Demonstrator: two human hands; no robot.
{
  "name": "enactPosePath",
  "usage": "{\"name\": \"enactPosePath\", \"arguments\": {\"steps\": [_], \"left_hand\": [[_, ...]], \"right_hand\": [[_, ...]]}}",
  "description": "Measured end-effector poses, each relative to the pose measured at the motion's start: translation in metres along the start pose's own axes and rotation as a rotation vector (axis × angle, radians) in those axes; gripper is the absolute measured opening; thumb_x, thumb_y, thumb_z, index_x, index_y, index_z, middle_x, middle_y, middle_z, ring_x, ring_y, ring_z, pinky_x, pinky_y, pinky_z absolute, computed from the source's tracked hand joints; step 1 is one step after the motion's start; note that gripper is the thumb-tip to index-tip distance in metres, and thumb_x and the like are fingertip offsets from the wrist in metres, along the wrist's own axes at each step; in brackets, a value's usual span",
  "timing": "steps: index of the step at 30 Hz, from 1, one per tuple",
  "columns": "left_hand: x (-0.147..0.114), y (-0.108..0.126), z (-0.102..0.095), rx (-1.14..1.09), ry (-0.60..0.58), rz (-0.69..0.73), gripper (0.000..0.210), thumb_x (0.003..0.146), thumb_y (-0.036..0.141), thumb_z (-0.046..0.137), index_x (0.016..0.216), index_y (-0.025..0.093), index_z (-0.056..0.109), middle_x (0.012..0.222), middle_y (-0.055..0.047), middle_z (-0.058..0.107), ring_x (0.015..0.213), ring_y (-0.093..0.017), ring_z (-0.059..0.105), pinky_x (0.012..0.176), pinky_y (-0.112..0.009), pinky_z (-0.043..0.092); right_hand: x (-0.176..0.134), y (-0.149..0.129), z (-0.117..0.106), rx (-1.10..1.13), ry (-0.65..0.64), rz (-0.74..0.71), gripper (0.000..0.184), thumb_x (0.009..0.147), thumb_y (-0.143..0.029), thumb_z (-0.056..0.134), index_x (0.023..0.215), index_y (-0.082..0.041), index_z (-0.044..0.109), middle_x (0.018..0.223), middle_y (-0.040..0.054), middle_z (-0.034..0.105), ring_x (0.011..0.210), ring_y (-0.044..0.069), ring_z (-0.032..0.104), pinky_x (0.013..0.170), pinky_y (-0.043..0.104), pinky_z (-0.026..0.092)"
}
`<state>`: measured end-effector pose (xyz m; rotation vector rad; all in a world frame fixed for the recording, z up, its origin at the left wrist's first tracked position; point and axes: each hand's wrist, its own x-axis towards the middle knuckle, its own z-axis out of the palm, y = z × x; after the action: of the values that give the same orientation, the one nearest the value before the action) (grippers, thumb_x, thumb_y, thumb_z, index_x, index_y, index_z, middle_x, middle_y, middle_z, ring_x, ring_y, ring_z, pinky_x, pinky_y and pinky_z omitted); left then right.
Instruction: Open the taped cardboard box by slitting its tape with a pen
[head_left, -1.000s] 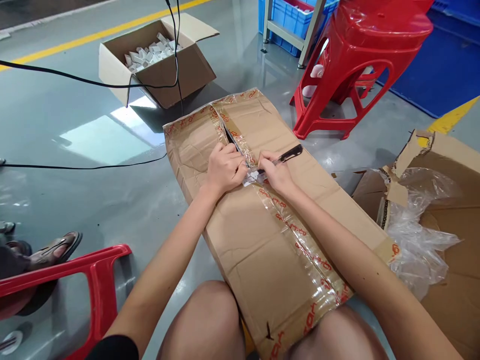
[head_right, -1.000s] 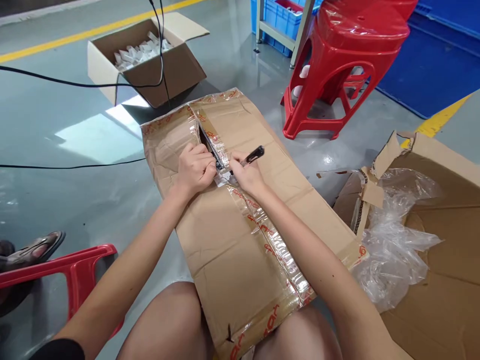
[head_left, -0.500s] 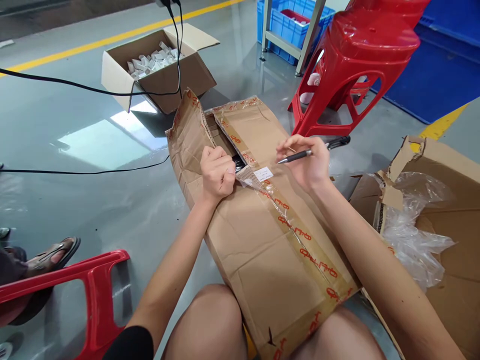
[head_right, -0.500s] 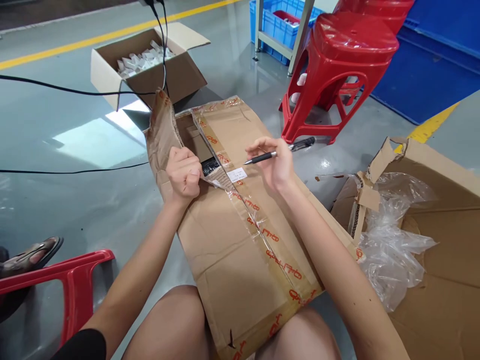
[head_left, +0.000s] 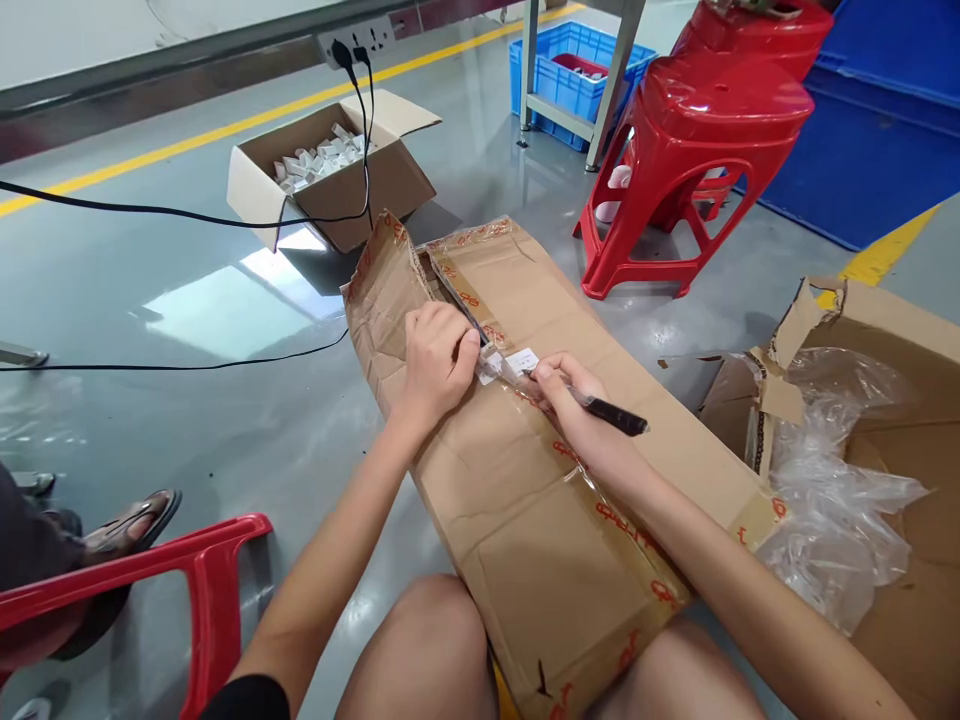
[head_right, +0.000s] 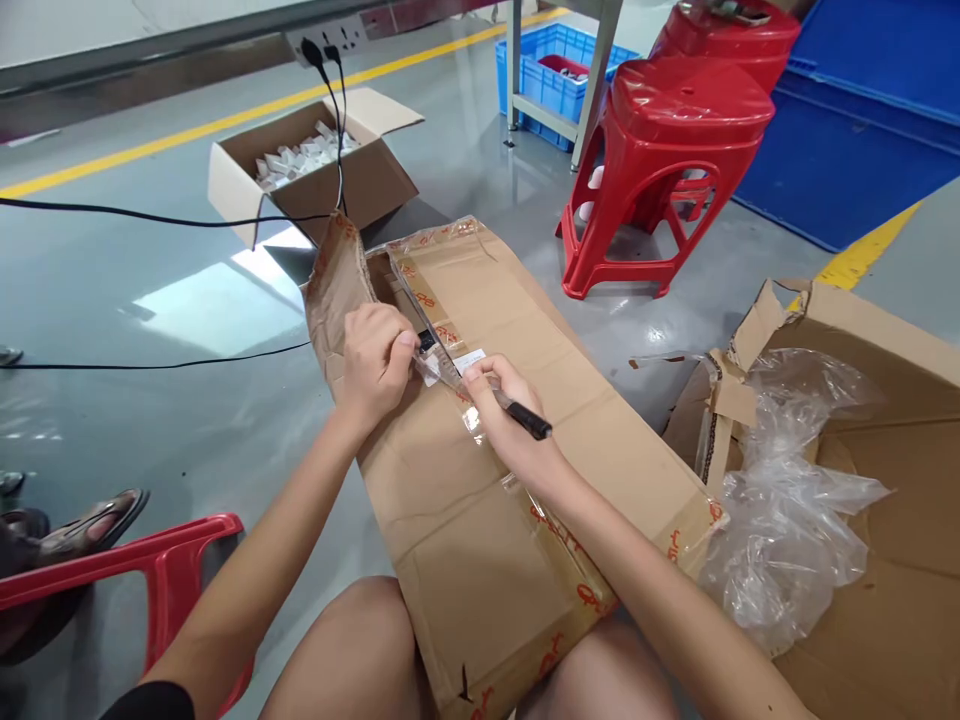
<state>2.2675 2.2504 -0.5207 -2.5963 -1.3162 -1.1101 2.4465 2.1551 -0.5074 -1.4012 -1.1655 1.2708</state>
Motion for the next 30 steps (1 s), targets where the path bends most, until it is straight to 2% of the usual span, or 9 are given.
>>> {"name": "enactPosePath", "arguments": {"steps": [2, 5, 8, 11, 15, 18, 21, 25, 30], "left_hand": [[0.006, 0.012, -0.010, 0.033, -0.102, -0.011, 0.046, 0.101, 0.041, 0.022, 0.079, 0.020, 0.056, 0.092, -0.009, 0.067, 0.097, -0.023, 0.057, 0.090, -0.041, 0.037], [0.017, 0.025, -0.015, 0.078, -0.332, 0.042, 0.050, 0.101, 0.035, 0.019, 0.077, 0.019, 0.061, 0.085, -0.008, 0.069, 0.091, -0.022, 0.058, 0.104, -0.046, 0.032], [0.029, 0.033, -0.007, 0.107, -0.587, 0.057, 0.060, 0.101, 0.032, 0.016, 0.067, 0.016, 0.063, 0.071, -0.009, 0.067, 0.075, -0.020, 0.059, 0.100, -0.044, 0.037], [0.035, 0.042, -0.001, 0.205, -0.777, 0.190, 0.065, 0.102, 0.038, 0.019, 0.065, 0.013, 0.067, 0.067, -0.012, 0.068, 0.069, -0.021, 0.060, 0.089, -0.041, 0.042], [0.034, 0.054, 0.001, 0.293, -0.907, 0.343, 0.065, 0.101, 0.043, 0.023, 0.073, 0.012, 0.073, 0.079, -0.014, 0.073, 0.081, -0.023, 0.065, 0.085, -0.037, 0.042], [0.032, 0.057, 0.008, 0.307, -1.041, 0.344, 0.062, 0.102, 0.042, 0.024, 0.084, 0.012, 0.075, 0.088, -0.014, 0.075, 0.089, -0.025, 0.066, 0.090, -0.038, 0.041], [0.034, 0.056, 0.019, 0.353, -1.110, 0.375, 0.061, 0.102, 0.044, 0.024, 0.091, 0.011, 0.075, 0.094, -0.015, 0.075, 0.093, -0.026, 0.066, 0.093, -0.040, 0.040], [0.034, 0.057, 0.023, 0.395, -1.129, 0.457, 0.058, 0.101, 0.042, 0.024, 0.101, 0.011, 0.074, 0.106, -0.016, 0.072, 0.100, -0.026, 0.065, 0.091, -0.036, 0.041], [0.030, 0.071, 0.017, 0.544, -1.100, 0.251, 0.067, 0.102, 0.045, 0.018, 0.106, 0.004, 0.071, 0.107, -0.022, 0.071, 0.100, -0.030, 0.067, 0.081, -0.035, 0.043]], "right_hand": [[-0.001, -0.003, 0.003, 0.072, 0.028, 0.029, 0.039, 0.090, -0.062, 0.050, 0.088, -0.023, 0.053, 0.083, -0.0011, 0.065, 0.071, 0.014, 0.058, 0.065, 0.027, 0.042], [0.004, -0.004, 0.005, 0.189, 0.077, 0.064, 0.046, 0.084, -0.069, 0.053, 0.086, -0.023, 0.053, 0.083, 0.0005, 0.067, 0.070, 0.014, 0.061, 0.065, 0.027, 0.046], [0.011, -0.003, -0.006, 0.285, 0.146, 0.066, 0.053, 0.076, -0.075, 0.058, 0.087, -0.024, 0.050, 0.085, 0.0011, 0.069, 0.067, 0.014, 0.064, 0.063, 0.028, 0.050], [0.006, 0.003, -0.037, 0.279, 0.281, -0.066, 0.051, 0.078, -0.073, 0.058, 0.087, -0.024, 0.048, 0.085, 0.0014, 0.070, 0.072, 0.015, 0.068, 0.072, 0.031, 0.054], [-0.016, 0.029, -0.083, 0.023, 0.419, -0.127, 0.039, 0.087, -0.063, 0.053, 0.084, -0.024, 0.050, 0.083, 0.0030, 0.070, 0.082, 0.020, 0.068, 0.083, 0.037, 0.052], [-0.026, 0.054, -0.098, -0.347, 0.394, -0.189, 0.031, 0.092, -0.053, 0.049, 0.089, -0.023, 0.054, 0.085, 0.0042, 0.068, 0.081, 0.021, 0.064, 0.080, 0.037, 0.049], [-0.023, 0.071, -0.097, -0.622, 0.356, -0.343, 0.021, 0.094, -0.042, 0.045, 0.093, -0.023, 0.054, 0.089, 0.0075, 0.066, 0.082, 0.023, 0.061, 0.079, 0.037, 0.048], [-0.015, 0.079, -0.091, -0.797, 0.311, -0.478, 0.019, 0.095, -0.037, 0.042, 0.094, -0.022, 0.053, 0.096, 0.0117, 0.066, 0.093, 0.027, 0.060, 0.084, 0.040, 0.047], [-0.018, 0.073, -0.092, -0.710, 0.396, -0.429, 0.018, 0.095, -0.037, 0.041, 0.091, -0.023, 0.051, 0.090, 0.0098, 0.065, 0.090, 0.026, 0.059, 0.082, 0.039, 0.047]]}}
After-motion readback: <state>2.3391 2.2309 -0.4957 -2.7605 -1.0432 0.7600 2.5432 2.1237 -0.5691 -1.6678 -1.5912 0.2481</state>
